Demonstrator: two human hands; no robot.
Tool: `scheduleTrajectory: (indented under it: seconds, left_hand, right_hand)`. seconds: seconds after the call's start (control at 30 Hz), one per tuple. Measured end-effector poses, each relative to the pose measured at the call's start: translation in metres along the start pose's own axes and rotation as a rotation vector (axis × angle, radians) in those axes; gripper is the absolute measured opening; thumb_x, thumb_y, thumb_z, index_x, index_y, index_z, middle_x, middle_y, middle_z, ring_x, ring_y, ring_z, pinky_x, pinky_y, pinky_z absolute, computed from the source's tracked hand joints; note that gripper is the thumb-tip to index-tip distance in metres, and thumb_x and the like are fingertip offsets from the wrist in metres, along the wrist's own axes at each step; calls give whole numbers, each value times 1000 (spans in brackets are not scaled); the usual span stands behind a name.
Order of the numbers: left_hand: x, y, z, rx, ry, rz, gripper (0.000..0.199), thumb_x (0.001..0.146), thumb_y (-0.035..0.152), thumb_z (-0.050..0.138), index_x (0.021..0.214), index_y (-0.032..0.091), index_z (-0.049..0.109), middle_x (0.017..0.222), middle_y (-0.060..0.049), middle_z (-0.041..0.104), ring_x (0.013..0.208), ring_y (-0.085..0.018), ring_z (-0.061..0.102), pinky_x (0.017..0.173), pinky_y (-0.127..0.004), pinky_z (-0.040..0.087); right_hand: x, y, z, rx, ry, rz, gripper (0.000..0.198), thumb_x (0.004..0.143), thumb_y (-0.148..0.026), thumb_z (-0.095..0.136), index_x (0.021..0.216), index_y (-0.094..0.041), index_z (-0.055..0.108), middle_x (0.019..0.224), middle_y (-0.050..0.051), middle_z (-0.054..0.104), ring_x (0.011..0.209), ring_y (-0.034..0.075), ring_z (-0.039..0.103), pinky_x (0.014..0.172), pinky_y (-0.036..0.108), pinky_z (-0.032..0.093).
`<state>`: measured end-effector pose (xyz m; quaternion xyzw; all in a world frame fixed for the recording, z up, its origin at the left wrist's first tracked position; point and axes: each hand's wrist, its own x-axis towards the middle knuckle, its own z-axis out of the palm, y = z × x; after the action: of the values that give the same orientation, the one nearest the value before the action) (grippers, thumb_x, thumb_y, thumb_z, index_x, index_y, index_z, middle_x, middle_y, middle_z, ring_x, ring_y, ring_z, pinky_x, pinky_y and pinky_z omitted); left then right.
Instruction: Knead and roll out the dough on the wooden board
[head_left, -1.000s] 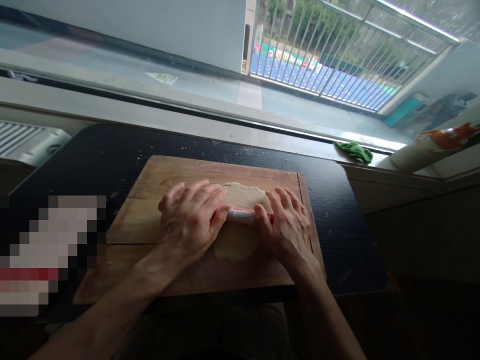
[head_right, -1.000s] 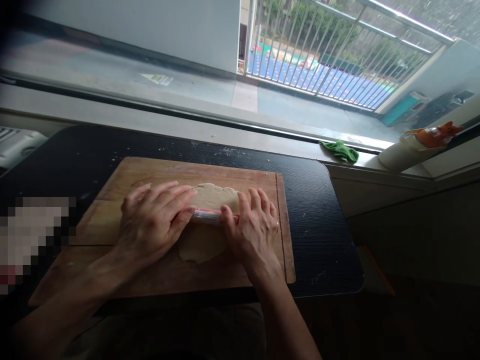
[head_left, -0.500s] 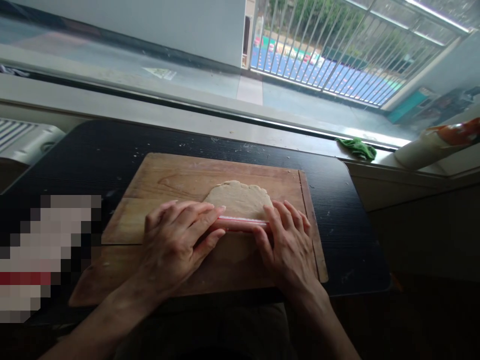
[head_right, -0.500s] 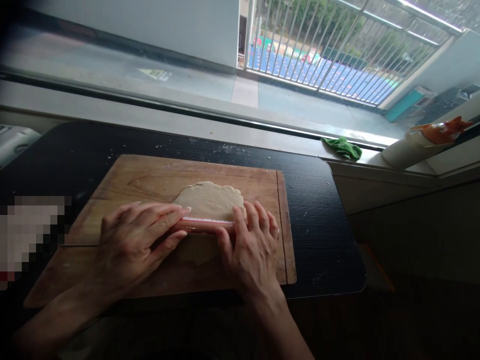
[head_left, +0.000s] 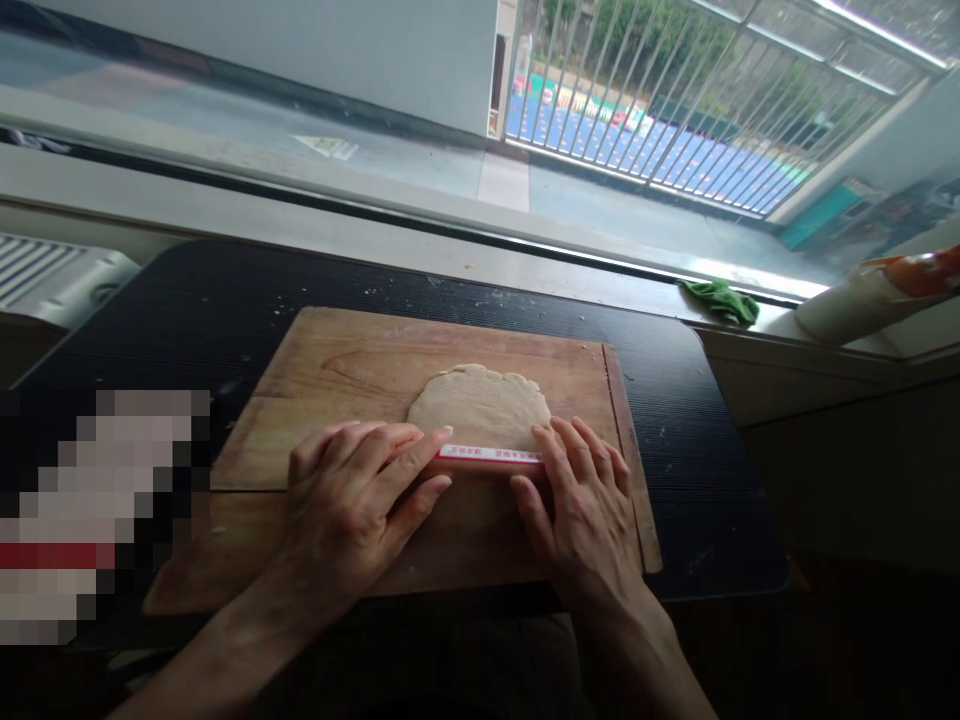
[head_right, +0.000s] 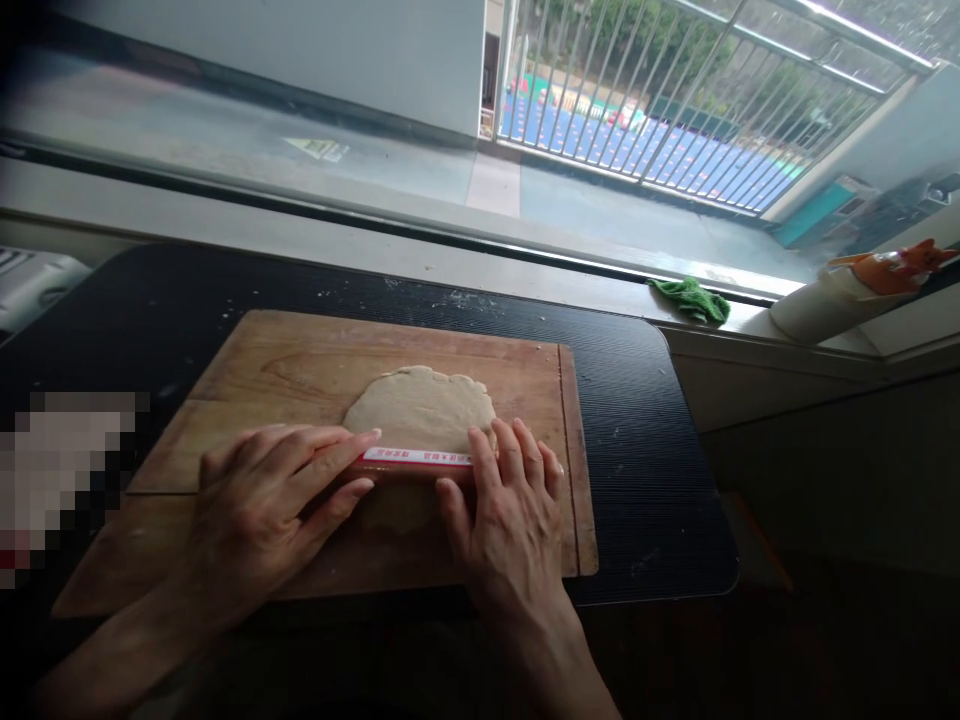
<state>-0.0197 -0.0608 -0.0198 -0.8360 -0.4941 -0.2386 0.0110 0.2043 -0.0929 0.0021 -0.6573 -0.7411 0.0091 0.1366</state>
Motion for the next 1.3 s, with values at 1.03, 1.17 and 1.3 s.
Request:
scheduleTrajectory:
  seconds: [1.03,1.17,1.3]
  left_hand:
    - [9,7,3,-51,61,-29,33,83,31,58,116,29,61,107,-3,65,101,-24,56,94,-46,32]
    - [-1,4,-1,-41,28,-6,39,82,33,61,121,30,57,108,-4,65,100,-24,56,93,-46,33]
    - [26,2,8,-14,38,-36,31,85,36,56,114,29,63,102,-3,67,97,-25,57,93,-47,32]
  right_hand:
    - [8,-4,1,0,11,12,43,93,-43,41,130,-22,50,141,9,44,133,27,31,106,47,24]
    - [-5,-7,1,4,9,14,48,92,-45,44,133,-21,47,141,9,43,132,27,32,108,48,21]
    - [25,-2,4,10,42,43,49,91,-51,42,130,-22,50,139,10,46,130,28,33,105,47,25]
